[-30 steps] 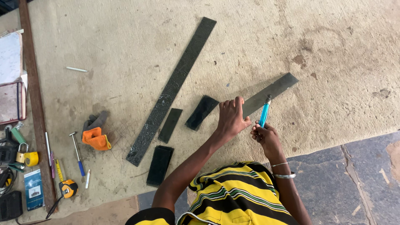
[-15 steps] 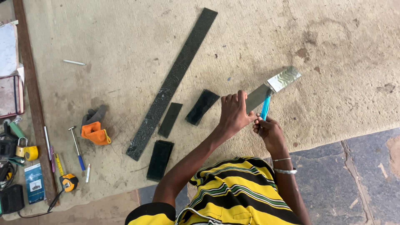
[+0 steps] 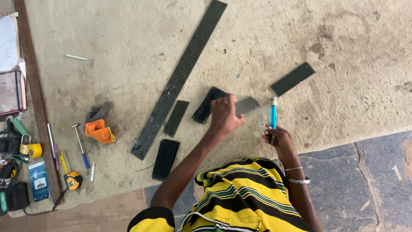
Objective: The person uses a glass cutter to score a long strip of glass on a workbench. They repeatedly score the glass along its length, then snap off smaller rectangular pieces. The person handles the glass pieces and the cutter throughout the process.
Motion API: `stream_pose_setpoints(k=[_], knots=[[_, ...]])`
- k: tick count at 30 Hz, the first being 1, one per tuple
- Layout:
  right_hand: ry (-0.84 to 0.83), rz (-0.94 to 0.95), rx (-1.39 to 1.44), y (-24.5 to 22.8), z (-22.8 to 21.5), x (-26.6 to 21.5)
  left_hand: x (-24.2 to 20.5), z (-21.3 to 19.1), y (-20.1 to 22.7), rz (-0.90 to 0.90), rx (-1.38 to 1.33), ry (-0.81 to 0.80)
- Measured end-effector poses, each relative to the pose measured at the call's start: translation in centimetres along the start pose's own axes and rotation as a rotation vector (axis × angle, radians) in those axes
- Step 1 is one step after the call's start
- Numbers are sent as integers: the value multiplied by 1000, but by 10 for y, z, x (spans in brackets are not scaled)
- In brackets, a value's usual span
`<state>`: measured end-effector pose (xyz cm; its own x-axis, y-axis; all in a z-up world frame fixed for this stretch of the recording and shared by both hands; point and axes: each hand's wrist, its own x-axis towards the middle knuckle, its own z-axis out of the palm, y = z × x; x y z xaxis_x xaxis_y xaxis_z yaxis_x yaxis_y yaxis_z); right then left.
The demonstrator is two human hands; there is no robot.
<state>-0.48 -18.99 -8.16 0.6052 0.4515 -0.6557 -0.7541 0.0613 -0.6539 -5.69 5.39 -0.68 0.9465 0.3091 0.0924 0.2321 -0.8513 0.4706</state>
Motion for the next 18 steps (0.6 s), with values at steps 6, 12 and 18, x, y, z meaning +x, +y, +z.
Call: stream_pose_setpoints(k=[6,12,18], knots=[[13,5,-15,8,-15,5,-13,-31,-74,-52,165,115],[6,-15,-36,3,-6,10,-42,-33,-99,-143,177,180],[8,-17,-50,-1,-2,6,-58,-13,-105,-224,225,176]])
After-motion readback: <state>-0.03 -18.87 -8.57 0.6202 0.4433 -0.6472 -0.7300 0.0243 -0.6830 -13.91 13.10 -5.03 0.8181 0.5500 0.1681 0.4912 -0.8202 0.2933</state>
